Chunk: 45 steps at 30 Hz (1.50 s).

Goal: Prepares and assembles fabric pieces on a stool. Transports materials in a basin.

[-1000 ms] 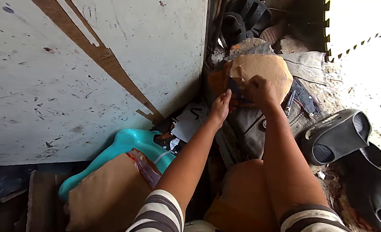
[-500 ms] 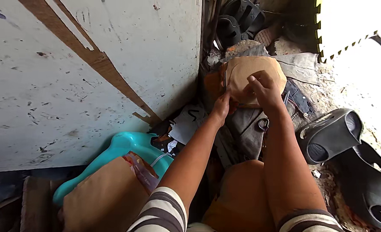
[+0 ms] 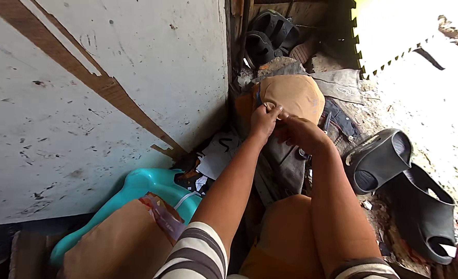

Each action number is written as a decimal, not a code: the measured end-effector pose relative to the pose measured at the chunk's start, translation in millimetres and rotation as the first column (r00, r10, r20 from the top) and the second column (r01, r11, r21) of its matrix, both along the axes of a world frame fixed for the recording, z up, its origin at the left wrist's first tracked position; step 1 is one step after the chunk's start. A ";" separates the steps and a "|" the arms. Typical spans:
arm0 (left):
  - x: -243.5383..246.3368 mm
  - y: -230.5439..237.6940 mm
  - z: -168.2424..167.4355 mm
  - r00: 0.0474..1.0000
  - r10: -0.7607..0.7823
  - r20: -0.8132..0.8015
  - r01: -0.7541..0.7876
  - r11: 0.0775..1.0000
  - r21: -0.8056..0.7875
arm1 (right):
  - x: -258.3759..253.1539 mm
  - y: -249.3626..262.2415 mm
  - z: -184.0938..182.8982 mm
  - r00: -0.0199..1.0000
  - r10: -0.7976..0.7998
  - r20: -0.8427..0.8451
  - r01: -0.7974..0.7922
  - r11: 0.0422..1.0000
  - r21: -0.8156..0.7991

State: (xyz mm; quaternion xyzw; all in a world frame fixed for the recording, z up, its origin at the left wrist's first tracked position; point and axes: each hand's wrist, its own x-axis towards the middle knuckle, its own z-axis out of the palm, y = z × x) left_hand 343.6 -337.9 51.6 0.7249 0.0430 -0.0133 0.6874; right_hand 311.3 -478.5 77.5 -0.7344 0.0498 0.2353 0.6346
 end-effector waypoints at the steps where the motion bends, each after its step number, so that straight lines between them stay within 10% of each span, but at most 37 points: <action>1: 1.2 -0.3 3.9 1.000 -0.006 0.010 0.006 1.000 0.010 | 1.7 2.7 1.4 0.993 -0.112 -0.023 0.114 0.986 0.124; 5: 1.8 -3.7 16.7 1.000 -0.023 -0.021 0.023 1.000 -0.014 | 12.0 13.2 4.5 0.809 -0.565 -0.162 0.528 0.575 0.625; 8: -0.1 -6.0 13.7 0.998 -0.018 -0.064 0.009 0.991 -0.135 | 22.9 11.1 -2.4 0.657 -0.727 -0.198 0.621 0.374 0.689; 11: 0.3 -4.3 4.7 0.995 -0.008 -0.102 -0.020 0.964 -0.265 | 28.1 14.0 -5.5 0.573 -0.808 -0.136 0.703 0.400 0.588; 20: 4.6 8.7 3.5 0.999 0.035 -0.029 -0.035 0.999 -0.007 | 28.7 18.5 -2.1 0.611 -0.791 -0.009 0.739 0.567 0.364; 29: -25.1 30.6 18.5 0.998 0.059 0.011 -0.056 0.985 -0.161 | 16.3 26.5 12.5 0.654 -0.752 0.078 0.601 0.580 0.551; 34: -61.9 68.7 42.3 0.994 -0.017 -0.107 -0.043 0.843 -0.537 | -26.1 53.0 40.2 0.815 -0.554 0.172 0.368 0.723 0.584; 39: -119.2 120.1 73.0 0.953 0.286 0.098 -0.223 0.884 -0.412 | -57.7 98.8 51.5 0.896 -0.358 0.262 0.131 0.778 0.615; 45: -207.1 203.7 100.8 0.881 0.390 0.270 -0.310 0.904 -0.294 | -80.8 149.0 42.9 0.960 0.133 0.247 -0.281 0.499 0.820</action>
